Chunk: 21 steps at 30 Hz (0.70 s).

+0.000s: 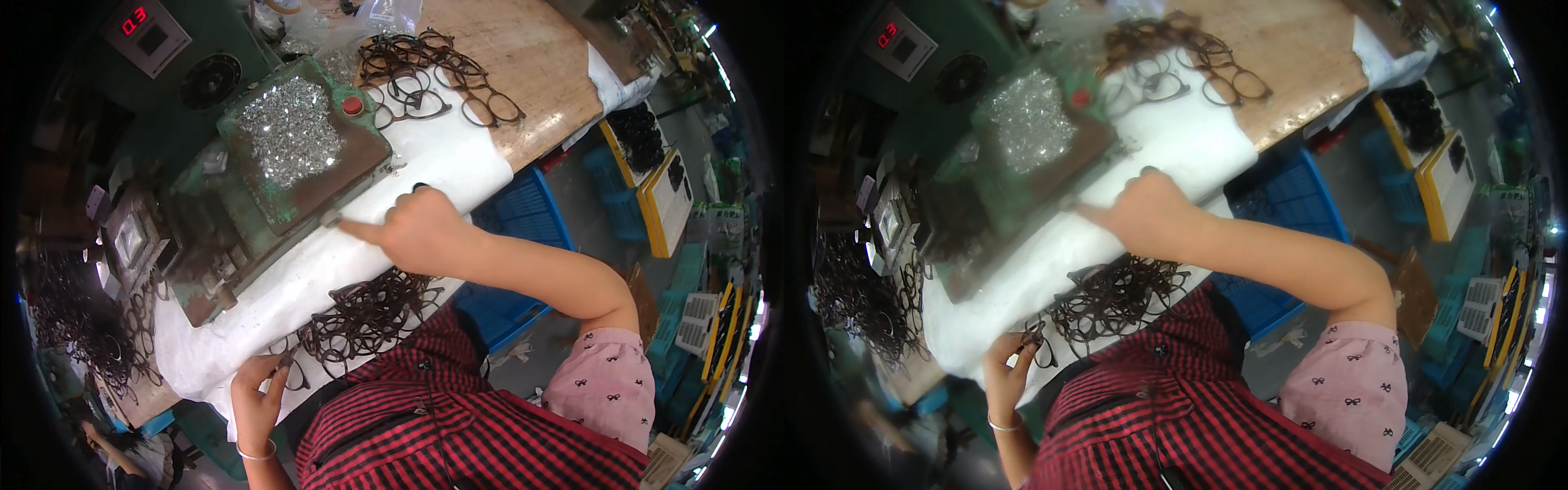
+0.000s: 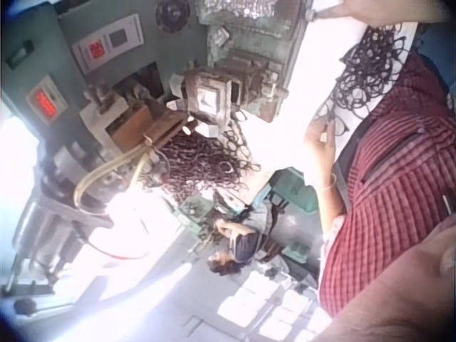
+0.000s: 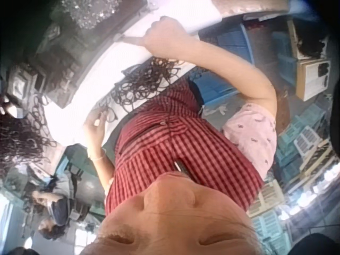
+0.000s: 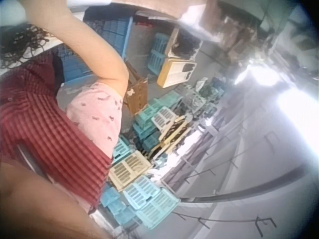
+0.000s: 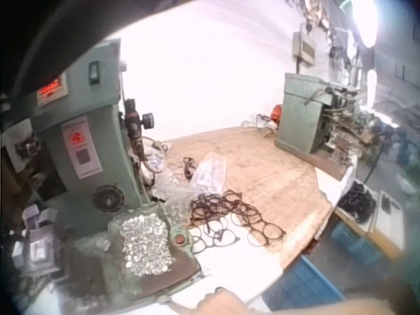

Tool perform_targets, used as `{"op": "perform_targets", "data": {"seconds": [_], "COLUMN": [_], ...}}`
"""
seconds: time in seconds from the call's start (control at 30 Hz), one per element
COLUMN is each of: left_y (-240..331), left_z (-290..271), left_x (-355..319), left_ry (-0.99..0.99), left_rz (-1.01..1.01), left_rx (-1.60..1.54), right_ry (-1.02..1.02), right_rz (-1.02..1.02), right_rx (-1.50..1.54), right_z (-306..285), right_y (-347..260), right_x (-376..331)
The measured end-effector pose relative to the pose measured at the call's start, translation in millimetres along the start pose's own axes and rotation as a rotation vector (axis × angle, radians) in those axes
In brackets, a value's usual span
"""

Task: The person repeatedly picks up eyeglass frames and small metal components, places them into a press machine, and removes the assembled units. The person also occasionally wipes the machine surface with a white cloth. Finished glasses are placed into a blue bin.

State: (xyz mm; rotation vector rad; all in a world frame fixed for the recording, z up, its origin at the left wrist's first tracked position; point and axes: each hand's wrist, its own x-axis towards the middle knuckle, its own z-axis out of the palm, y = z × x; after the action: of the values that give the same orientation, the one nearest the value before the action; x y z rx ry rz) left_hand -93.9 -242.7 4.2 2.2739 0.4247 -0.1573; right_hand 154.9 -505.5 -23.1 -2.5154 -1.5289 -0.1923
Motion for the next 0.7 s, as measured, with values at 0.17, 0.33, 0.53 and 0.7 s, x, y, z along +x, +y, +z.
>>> {"op": "perform_targets", "data": {"seconds": [0.17, 0.33, 0.53, 0.7], "left_y": [-8, 17, 26, 28], "left_z": [4, 9, 15, 19], "left_x": [-4, -6, -6, -13], "left_ry": [0.022, 0.053, 0.073, 0.070], "left_rz": [0.042, 0.033, 0.033, -0.054], "left_rx": [0.072, 0.053, 0.058, -0.008], "right_ry": [-0.090, 0.153, 0.333, 0.411], "right_rz": [0.126, 0.206, 0.382, 0.404], "right_rx": [-0.075, 0.075, 0.298, 0.409], "right_z": [-14, -17, -1, 35], "right_y": [38, 60, 44, 51], "right_x": [-21, -33, 0, 10]}}
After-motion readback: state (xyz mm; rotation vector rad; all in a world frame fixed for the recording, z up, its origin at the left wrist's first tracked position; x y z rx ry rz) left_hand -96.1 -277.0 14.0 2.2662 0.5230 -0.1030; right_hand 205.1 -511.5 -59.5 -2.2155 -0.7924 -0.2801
